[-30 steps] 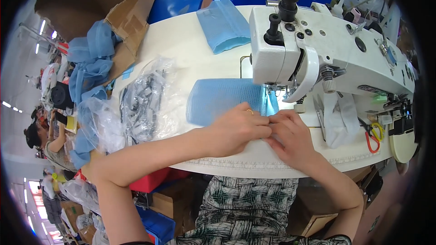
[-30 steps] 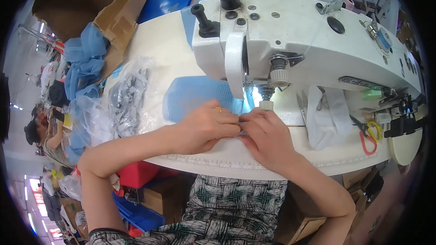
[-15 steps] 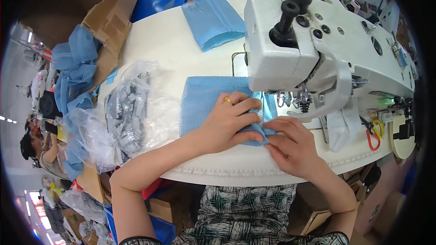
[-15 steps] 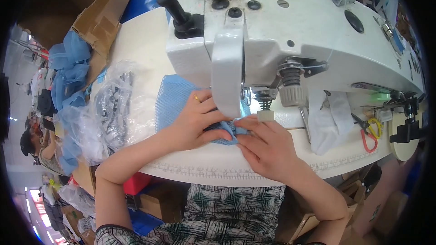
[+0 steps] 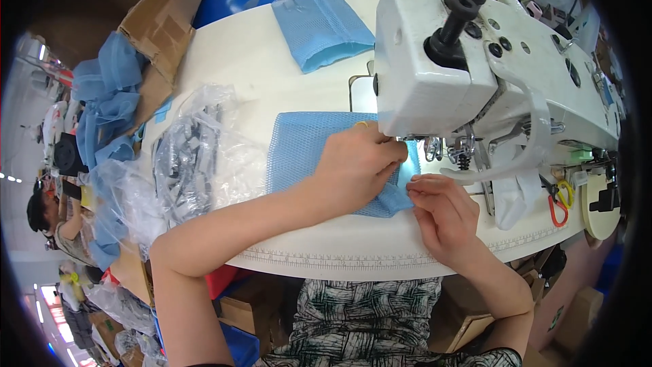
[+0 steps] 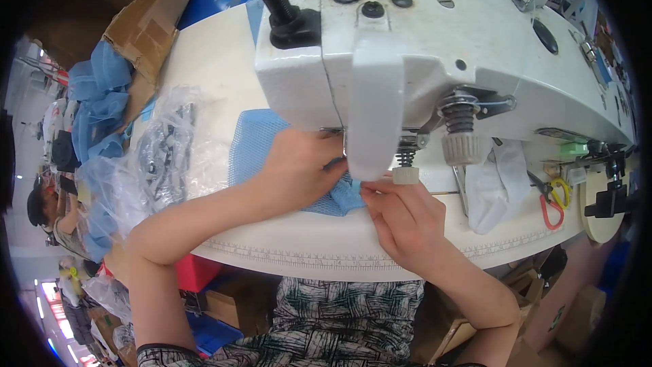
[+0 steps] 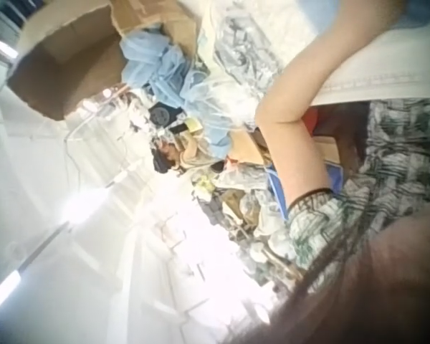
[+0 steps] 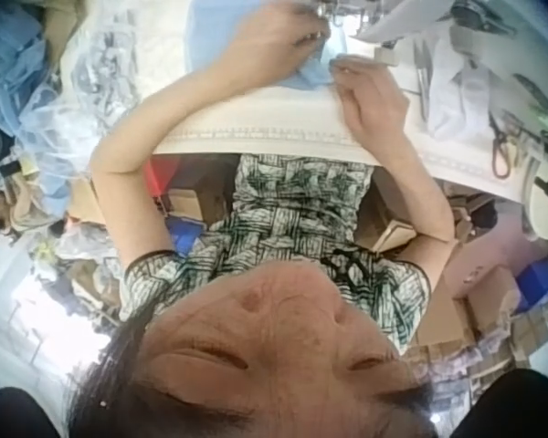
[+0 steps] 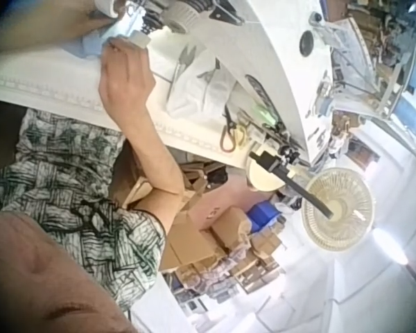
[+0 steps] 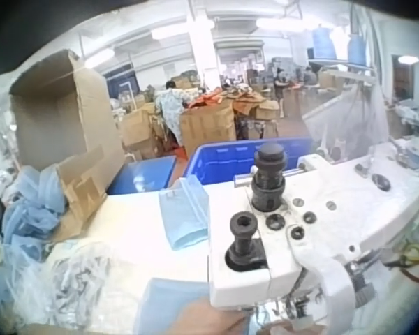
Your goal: Sew pieces of blue mesh fabric using an industrial sewing machine.
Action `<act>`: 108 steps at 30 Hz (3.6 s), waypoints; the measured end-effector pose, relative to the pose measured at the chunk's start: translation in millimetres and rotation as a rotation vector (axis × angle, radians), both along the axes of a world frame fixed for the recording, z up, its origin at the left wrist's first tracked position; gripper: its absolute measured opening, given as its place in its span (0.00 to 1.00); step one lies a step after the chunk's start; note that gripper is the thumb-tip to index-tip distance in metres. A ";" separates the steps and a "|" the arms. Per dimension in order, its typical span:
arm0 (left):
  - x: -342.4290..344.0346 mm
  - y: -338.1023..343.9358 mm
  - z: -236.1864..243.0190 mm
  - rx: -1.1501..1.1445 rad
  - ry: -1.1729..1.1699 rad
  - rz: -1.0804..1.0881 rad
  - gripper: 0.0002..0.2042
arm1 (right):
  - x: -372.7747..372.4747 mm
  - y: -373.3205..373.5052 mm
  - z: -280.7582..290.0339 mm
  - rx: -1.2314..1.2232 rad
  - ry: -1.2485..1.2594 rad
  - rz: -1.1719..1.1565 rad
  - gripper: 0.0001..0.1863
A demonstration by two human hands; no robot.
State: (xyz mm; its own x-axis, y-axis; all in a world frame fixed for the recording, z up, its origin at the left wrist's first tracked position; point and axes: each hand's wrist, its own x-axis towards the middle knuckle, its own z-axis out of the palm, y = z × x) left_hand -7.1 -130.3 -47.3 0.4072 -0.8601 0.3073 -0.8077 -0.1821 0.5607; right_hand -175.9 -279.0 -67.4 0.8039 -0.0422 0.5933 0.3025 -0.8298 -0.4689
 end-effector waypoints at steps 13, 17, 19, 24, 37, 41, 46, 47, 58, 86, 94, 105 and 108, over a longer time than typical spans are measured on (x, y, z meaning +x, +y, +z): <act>14.5 -3.7 -11.3 -0.206 -0.269 -0.239 0.05 | 1.8 3.1 10.7 0.018 0.076 -0.021 0.15; 14.3 -2.7 -9.7 -0.176 -0.211 -0.260 0.06 | 2.2 4.0 9.2 -0.001 0.066 -0.040 0.15; 14.5 -2.6 -6.0 -0.116 -0.213 -0.272 0.06 | 2.2 5.0 7.1 -0.012 0.065 -0.043 0.14; 7.9 2.8 4.0 -0.050 -0.109 -0.228 0.05 | 0.6 5.2 1.7 -0.058 0.073 -0.036 0.14; 1.0 19.0 -2.6 0.002 -0.004 -0.114 0.05 | -5.9 6.3 1.3 -0.311 0.198 -0.099 0.07; 1.3 25.2 -3.2 0.017 -0.112 -0.102 0.08 | -4.6 7.5 4.1 -0.390 0.158 -0.110 0.06; -7.0 24.6 -5.8 -0.039 0.006 -0.065 0.10 | -4.6 -0.4 9.4 -0.404 0.179 -0.078 0.08; -6.8 23.8 -7.8 -0.041 0.006 -0.063 0.10 | -4.2 -1.7 10.5 -0.370 0.198 -0.059 0.09; -6.7 25.5 -18.9 -0.075 0.122 -0.050 0.09 | -5.7 -4.8 6.6 -0.306 0.217 -0.040 0.13; -29.0 28.1 20.5 0.081 -0.184 -0.395 0.06 | -3.2 -11.0 9.8 -0.168 0.205 0.041 0.19; -8.6 32.0 18.4 0.168 -0.104 -0.128 0.15 | -5.7 -13.8 9.5 -0.122 0.163 0.135 0.10; -32.4 9.0 13.0 0.110 0.589 0.135 0.09 | -5.1 -11.0 7.5 -0.212 0.003 0.121 0.11; -32.3 4.8 13.6 0.202 0.551 0.164 0.09 | -7.3 -9.3 5.6 -0.268 -0.004 0.086 0.11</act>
